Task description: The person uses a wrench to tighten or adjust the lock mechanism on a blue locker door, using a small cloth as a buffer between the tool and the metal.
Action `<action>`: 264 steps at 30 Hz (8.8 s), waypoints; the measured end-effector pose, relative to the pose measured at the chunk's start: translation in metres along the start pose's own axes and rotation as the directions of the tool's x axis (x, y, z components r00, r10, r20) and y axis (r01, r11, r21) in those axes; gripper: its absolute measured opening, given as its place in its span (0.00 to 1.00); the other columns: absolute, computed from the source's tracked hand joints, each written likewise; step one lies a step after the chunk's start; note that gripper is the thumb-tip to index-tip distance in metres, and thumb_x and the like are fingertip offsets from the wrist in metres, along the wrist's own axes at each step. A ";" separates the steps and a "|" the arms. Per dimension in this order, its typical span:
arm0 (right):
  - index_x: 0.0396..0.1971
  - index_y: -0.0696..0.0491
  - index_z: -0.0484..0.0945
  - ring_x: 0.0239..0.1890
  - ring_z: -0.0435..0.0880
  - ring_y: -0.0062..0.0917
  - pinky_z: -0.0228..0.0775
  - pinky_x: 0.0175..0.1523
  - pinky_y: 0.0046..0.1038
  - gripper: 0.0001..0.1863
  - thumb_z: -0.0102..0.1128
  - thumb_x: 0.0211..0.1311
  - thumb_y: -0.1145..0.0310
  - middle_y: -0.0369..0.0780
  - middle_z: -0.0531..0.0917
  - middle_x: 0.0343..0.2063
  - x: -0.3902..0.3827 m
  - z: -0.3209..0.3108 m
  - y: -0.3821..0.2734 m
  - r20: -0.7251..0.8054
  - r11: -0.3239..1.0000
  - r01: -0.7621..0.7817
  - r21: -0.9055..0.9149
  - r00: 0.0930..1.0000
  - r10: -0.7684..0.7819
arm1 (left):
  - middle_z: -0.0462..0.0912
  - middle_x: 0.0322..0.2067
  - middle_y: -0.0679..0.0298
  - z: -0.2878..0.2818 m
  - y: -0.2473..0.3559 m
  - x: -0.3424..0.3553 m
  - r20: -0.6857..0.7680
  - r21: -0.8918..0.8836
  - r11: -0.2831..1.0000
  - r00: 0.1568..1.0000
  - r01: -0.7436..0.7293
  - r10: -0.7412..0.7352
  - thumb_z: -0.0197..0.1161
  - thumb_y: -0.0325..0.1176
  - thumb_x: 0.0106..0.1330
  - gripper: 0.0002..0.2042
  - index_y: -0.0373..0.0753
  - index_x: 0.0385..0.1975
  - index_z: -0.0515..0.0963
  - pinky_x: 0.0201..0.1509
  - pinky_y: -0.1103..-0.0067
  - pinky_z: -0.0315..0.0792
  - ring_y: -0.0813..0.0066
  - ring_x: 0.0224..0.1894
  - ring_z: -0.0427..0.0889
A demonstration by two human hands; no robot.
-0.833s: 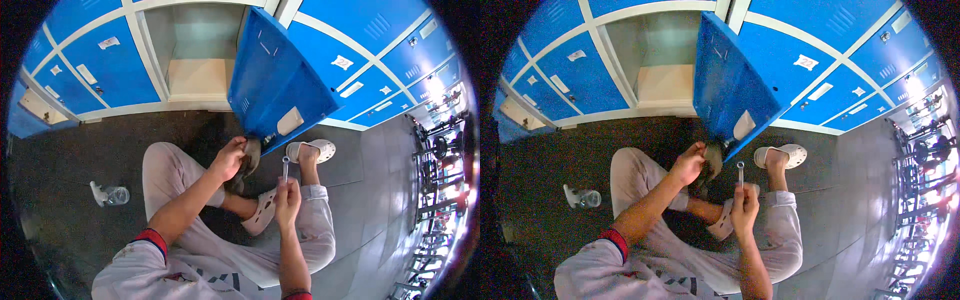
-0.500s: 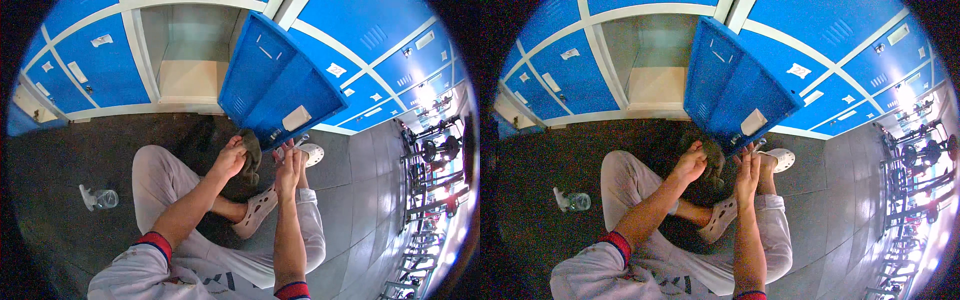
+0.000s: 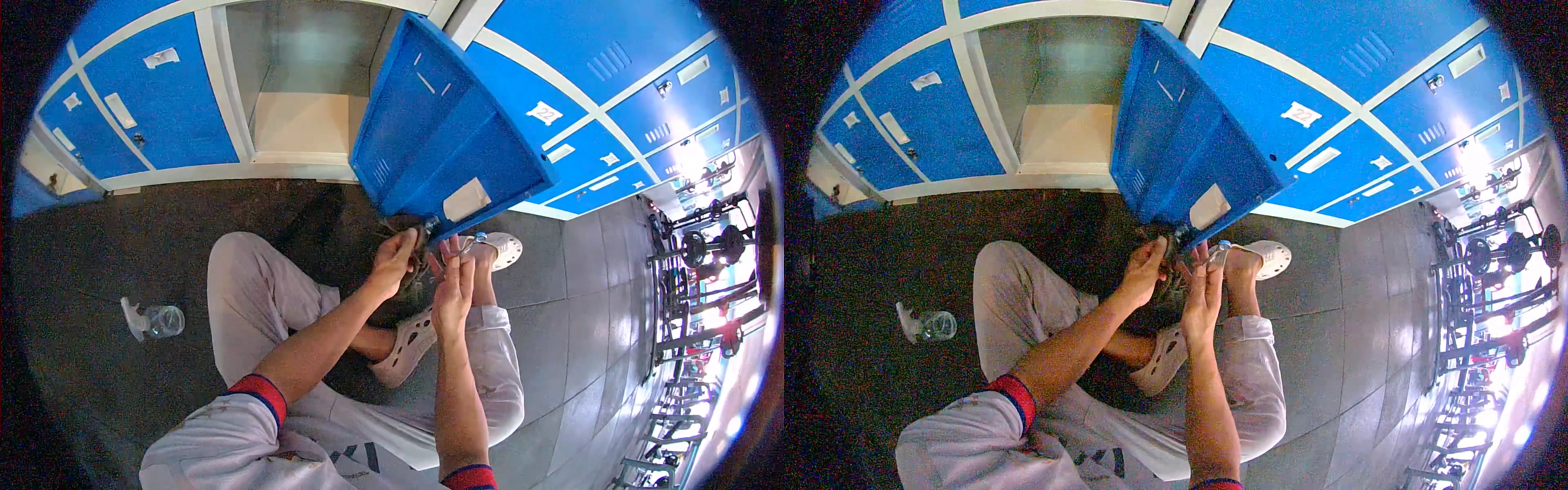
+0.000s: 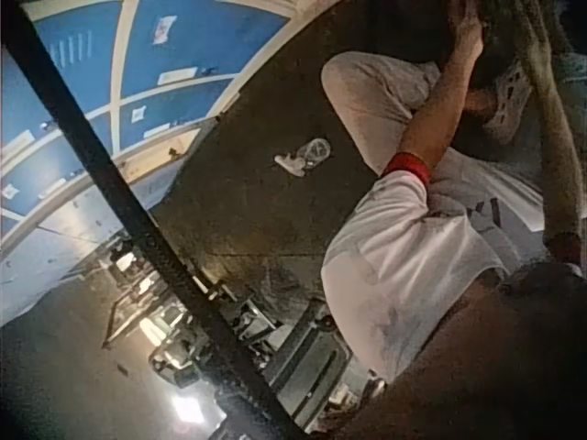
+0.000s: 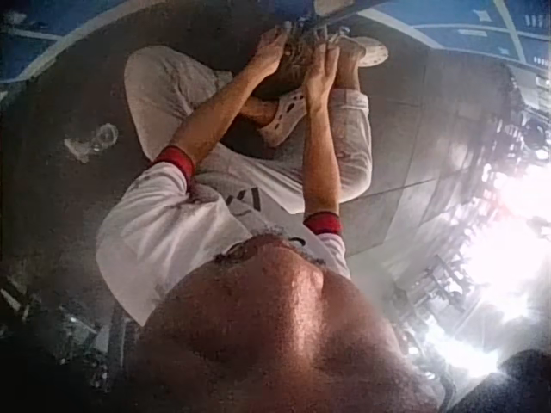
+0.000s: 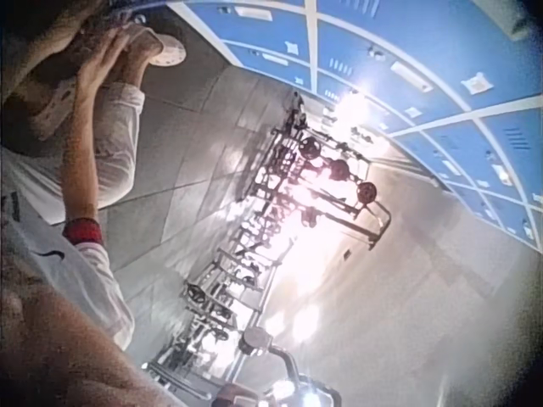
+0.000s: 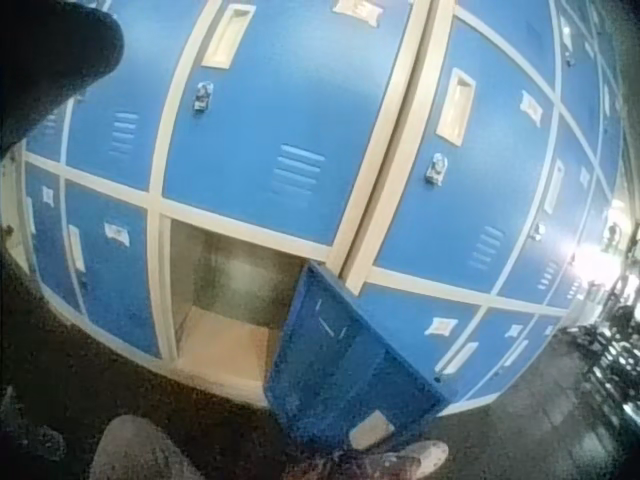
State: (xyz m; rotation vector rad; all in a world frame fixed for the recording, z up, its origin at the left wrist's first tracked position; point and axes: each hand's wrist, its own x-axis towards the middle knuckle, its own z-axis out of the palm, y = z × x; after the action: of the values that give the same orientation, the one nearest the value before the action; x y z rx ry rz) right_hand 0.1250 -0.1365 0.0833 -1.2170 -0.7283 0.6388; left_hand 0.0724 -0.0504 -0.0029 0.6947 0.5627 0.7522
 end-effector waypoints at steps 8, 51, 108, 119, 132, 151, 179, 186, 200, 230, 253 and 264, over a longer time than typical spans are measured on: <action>0.45 0.57 0.61 0.60 0.60 0.37 0.60 0.59 0.39 0.12 0.36 0.68 0.67 0.47 0.58 0.60 -0.007 0.006 0.001 0.020 0.999 0.023 -0.047 1.000 -0.022 | 0.77 0.38 0.68 -0.001 0.021 -0.010 0.163 0.187 0.966 0.975 -0.180 0.151 0.61 0.33 0.59 0.16 0.38 0.47 0.72 0.33 0.86 0.67 0.85 0.33 0.72; 0.25 0.54 0.71 0.19 0.77 0.48 0.67 0.24 0.46 0.14 0.43 0.60 0.60 0.52 0.76 0.14 -0.011 0.033 -0.031 0.048 0.036 0.048 -0.998 0.999 -0.013 | 0.70 0.27 0.59 -0.019 0.037 -0.004 0.327 0.601 0.696 0.916 -0.392 0.234 0.45 0.38 0.67 0.13 0.34 0.35 0.69 0.40 0.76 0.65 0.68 0.32 0.69; 0.26 0.59 0.68 0.25 0.75 0.52 0.64 0.27 0.44 0.07 0.47 0.59 0.71 0.55 0.75 0.20 -0.002 0.026 -0.043 0.239 0.389 0.199 -0.900 0.969 0.057 | 0.73 0.27 0.46 -0.019 0.040 -0.021 0.338 0.725 0.321 0.720 -0.610 0.606 0.49 0.26 0.62 0.08 0.33 0.40 0.64 0.32 0.63 0.68 0.45 0.31 0.74; 0.25 0.58 0.68 0.23 0.77 0.51 0.68 0.27 0.48 0.13 0.40 0.62 0.64 0.55 0.77 0.18 -0.007 0.025 -0.019 0.144 0.138 0.132 -0.982 0.986 0.083 | 0.74 0.32 0.46 -0.019 0.032 -0.014 0.379 0.692 0.361 0.740 -0.625 0.555 0.48 0.29 0.63 0.09 0.33 0.40 0.68 0.36 0.63 0.68 0.45 0.34 0.73; 0.19 0.57 0.66 0.16 0.74 0.48 0.63 0.19 0.43 0.13 0.46 0.62 0.68 0.53 0.73 0.13 -0.013 0.036 0.009 0.124 0.396 0.175 -0.901 0.981 -0.151 | 0.73 0.29 0.51 -0.021 0.043 -0.018 0.455 0.706 0.126 0.583 -0.697 0.673 0.45 0.28 0.63 0.07 0.31 0.34 0.68 0.32 0.65 0.68 0.49 0.31 0.74; 0.25 0.49 0.69 0.14 0.60 0.11 0.51 0.16 0.16 0.14 0.46 0.64 0.56 0.29 0.66 0.16 -0.005 -0.010 -0.029 -0.218 0.956 -0.271 0.111 0.932 0.290 | 0.75 0.28 0.63 -0.052 0.096 -0.023 -0.305 0.638 0.702 0.733 -0.317 0.608 0.45 0.40 0.67 0.16 0.33 0.29 0.73 0.41 0.77 0.65 0.72 0.33 0.71; 0.26 0.56 0.77 0.20 0.71 0.16 0.64 0.25 0.20 0.05 0.56 0.55 0.70 0.33 0.78 0.20 0.058 0.046 0.007 0.371 0.980 -0.175 -0.098 0.907 0.200 | 0.77 0.40 0.50 -0.227 0.300 -0.377 -0.787 0.458 -0.710 0.616 0.535 -0.044 0.51 0.49 0.58 0.20 0.39 0.38 0.78 0.47 0.63 0.69 0.50 0.42 0.76; 0.25 0.59 0.76 0.20 0.72 0.18 0.63 0.27 0.24 0.10 0.56 0.55 0.66 0.38 0.77 0.18 0.036 0.117 0.041 0.257 0.897 0.187 -0.400 0.963 -0.086 | 0.78 0.22 0.56 -0.122 0.249 -0.291 -0.236 0.926 -0.261 0.958 0.272 0.162 0.58 0.42 0.57 0.13 0.36 0.27 0.76 0.30 0.68 0.71 0.59 0.27 0.79; 0.36 0.61 0.77 0.36 0.77 0.21 0.66 0.45 0.22 0.15 0.48 0.63 0.65 0.41 0.82 0.32 0.018 0.080 0.034 0.044 0.948 0.130 -0.289 0.992 -0.122 | 0.72 0.41 0.52 -0.159 0.169 0.005 -0.387 0.675 0.644 0.570 -0.360 0.725 0.65 0.39 0.55 0.24 0.31 0.44 0.64 0.45 0.79 0.71 0.69 0.41 0.75; 0.38 0.61 0.76 0.36 0.75 0.20 0.62 0.48 0.23 0.15 0.49 0.62 0.63 0.39 0.82 0.30 0.009 0.040 0.031 -0.153 0.991 -0.118 -0.067 0.983 0.107 | 0.77 0.20 0.46 -0.160 0.237 0.059 -0.047 0.997 0.013 0.464 0.076 0.884 0.54 0.36 0.60 0.12 0.32 0.23 0.72 0.28 0.58 0.69 0.46 0.24 0.76; 0.33 0.55 0.77 0.12 0.57 0.07 0.45 0.16 0.14 0.13 0.51 0.61 0.61 0.34 0.81 0.27 0.013 0.041 0.022 -0.207 0.997 -0.042 -0.059 0.978 0.029 | 0.78 0.20 0.53 -0.106 0.352 0.003 0.402 0.534 -0.844 0.862 0.054 0.310 0.49 0.30 0.56 0.15 0.41 0.45 0.69 0.22 0.64 0.73 0.56 0.23 0.79; 0.38 0.56 0.74 0.11 0.61 0.08 0.50 0.14 0.13 0.11 0.51 0.61 0.64 0.36 0.81 0.31 0.016 0.028 0.014 -0.248 0.988 -0.137 0.067 0.957 0.150 | 0.79 0.22 0.53 -0.174 0.361 -0.030 0.221 0.739 -0.637 0.816 0.217 0.534 0.53 0.37 0.54 0.13 0.37 0.35 0.72 0.25 0.63 0.73 0.52 0.23 0.79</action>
State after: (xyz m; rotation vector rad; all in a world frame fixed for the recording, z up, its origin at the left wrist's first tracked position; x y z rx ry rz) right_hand 0.1124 -0.1042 0.0773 -1.2862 -0.4111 0.6031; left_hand -0.2140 0.1813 0.1571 2.8331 1.7561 0.4986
